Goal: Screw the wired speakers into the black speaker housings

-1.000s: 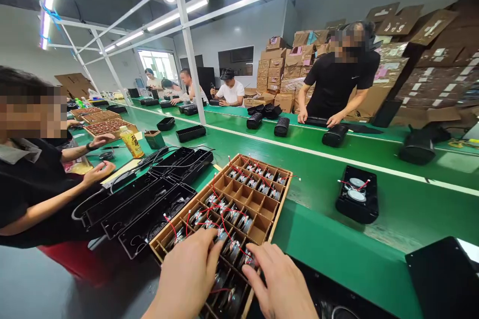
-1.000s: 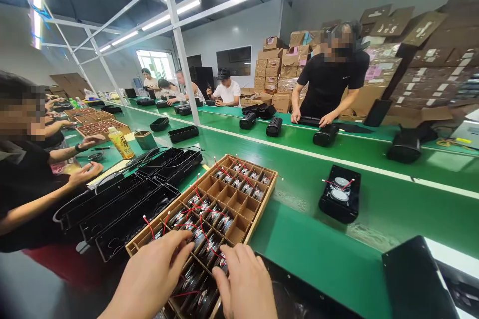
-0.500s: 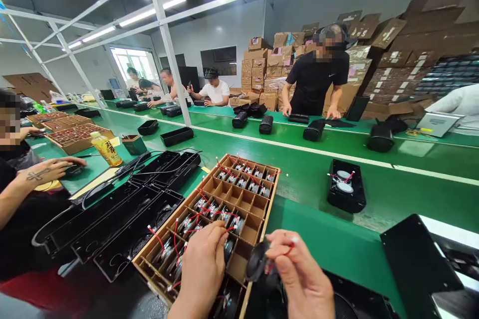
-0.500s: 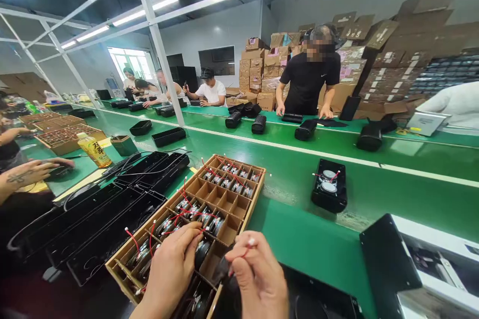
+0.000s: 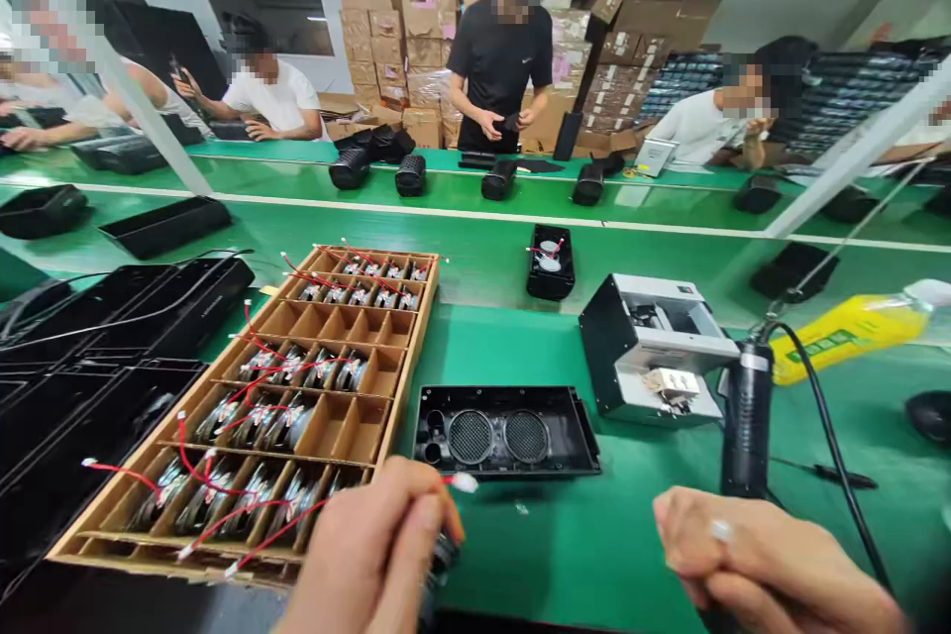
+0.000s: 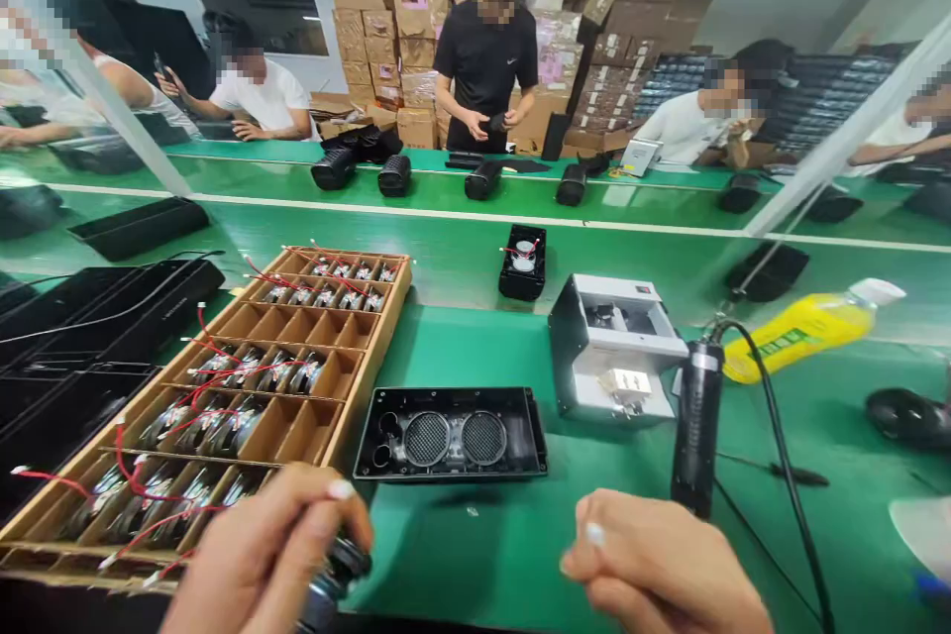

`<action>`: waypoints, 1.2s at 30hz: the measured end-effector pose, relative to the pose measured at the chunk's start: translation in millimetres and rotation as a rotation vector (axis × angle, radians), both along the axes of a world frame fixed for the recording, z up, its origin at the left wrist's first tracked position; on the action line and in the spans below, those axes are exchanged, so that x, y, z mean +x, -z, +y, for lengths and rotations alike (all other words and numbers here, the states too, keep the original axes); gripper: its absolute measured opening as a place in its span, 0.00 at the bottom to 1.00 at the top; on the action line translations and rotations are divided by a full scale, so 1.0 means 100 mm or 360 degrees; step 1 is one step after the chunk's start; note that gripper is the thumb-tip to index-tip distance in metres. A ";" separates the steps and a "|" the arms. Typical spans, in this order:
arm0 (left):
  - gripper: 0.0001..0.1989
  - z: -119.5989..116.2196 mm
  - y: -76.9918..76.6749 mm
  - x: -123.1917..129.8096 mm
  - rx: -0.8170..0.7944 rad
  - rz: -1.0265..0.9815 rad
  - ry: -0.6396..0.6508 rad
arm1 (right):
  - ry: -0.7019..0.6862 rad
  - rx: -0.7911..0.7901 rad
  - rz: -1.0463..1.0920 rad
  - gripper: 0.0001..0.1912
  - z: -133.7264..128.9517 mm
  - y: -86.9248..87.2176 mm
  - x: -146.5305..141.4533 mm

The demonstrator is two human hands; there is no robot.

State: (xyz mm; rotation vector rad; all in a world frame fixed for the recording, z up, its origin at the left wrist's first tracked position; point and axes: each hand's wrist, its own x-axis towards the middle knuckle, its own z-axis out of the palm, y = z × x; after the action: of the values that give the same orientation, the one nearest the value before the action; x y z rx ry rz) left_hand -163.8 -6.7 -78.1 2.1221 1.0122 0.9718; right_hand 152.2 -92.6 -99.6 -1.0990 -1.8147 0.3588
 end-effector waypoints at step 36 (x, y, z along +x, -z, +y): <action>0.27 -0.24 0.78 0.43 0.0156 0.0978 0.0368 | 0.0133 -0.0376 -0.1042 0.26 -0.34 0.72 0.19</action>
State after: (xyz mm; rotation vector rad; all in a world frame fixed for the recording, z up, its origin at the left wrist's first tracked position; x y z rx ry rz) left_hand -121.1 -30.5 -155.6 2.6217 0.9684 0.2549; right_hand 171.2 -127.0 -171.4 -1.5827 -2.3225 0.1715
